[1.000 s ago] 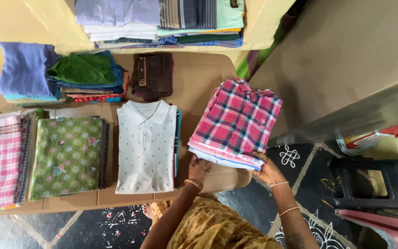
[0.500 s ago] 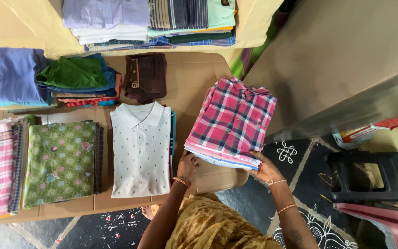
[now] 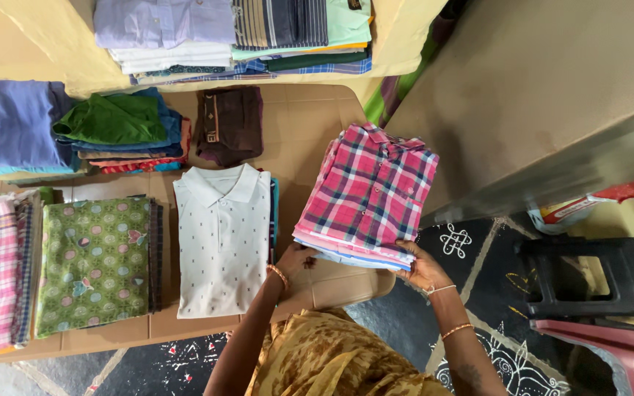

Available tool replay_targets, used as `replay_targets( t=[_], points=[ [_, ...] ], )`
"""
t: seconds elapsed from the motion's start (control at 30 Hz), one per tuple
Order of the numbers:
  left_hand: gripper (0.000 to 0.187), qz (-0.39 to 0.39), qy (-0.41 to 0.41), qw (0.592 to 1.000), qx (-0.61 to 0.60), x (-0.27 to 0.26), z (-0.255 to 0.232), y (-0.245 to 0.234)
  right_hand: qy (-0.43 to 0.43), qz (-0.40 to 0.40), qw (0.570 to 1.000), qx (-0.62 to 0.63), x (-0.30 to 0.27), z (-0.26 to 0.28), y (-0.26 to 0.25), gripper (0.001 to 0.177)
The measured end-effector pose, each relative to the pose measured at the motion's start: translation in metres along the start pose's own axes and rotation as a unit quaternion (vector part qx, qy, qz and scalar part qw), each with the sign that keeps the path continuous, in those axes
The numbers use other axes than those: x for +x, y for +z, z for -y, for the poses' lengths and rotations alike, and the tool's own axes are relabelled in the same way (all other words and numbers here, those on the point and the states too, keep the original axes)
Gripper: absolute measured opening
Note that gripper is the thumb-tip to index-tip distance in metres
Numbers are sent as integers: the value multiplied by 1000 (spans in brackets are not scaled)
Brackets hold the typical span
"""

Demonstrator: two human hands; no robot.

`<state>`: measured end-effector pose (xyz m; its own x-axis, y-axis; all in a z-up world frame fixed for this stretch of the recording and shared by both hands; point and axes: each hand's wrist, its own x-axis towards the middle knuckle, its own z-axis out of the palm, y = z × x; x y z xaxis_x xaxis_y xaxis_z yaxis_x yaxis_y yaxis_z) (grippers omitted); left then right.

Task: The person sorts various folded shirts and a cloth on a table and then places them onto shelves.

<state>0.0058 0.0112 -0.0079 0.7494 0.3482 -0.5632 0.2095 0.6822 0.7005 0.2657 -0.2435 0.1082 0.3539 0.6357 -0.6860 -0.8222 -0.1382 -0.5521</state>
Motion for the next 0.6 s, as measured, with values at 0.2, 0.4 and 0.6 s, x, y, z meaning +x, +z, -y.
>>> replay_targets(
  t=[0.2,0.4,0.6],
  points=[
    [14,1,45,999,21,10,-21,-10,2,-3,1000,-2,10,-13,-8,27],
    [16,-174,193,965,-24,4,7,-11,19,-23,999,-12,20,-54,-3,27],
    [43,-224,291,930,-24,-15,44,13,-30,-3,999,-18,9,-82,5,20]
  ],
)
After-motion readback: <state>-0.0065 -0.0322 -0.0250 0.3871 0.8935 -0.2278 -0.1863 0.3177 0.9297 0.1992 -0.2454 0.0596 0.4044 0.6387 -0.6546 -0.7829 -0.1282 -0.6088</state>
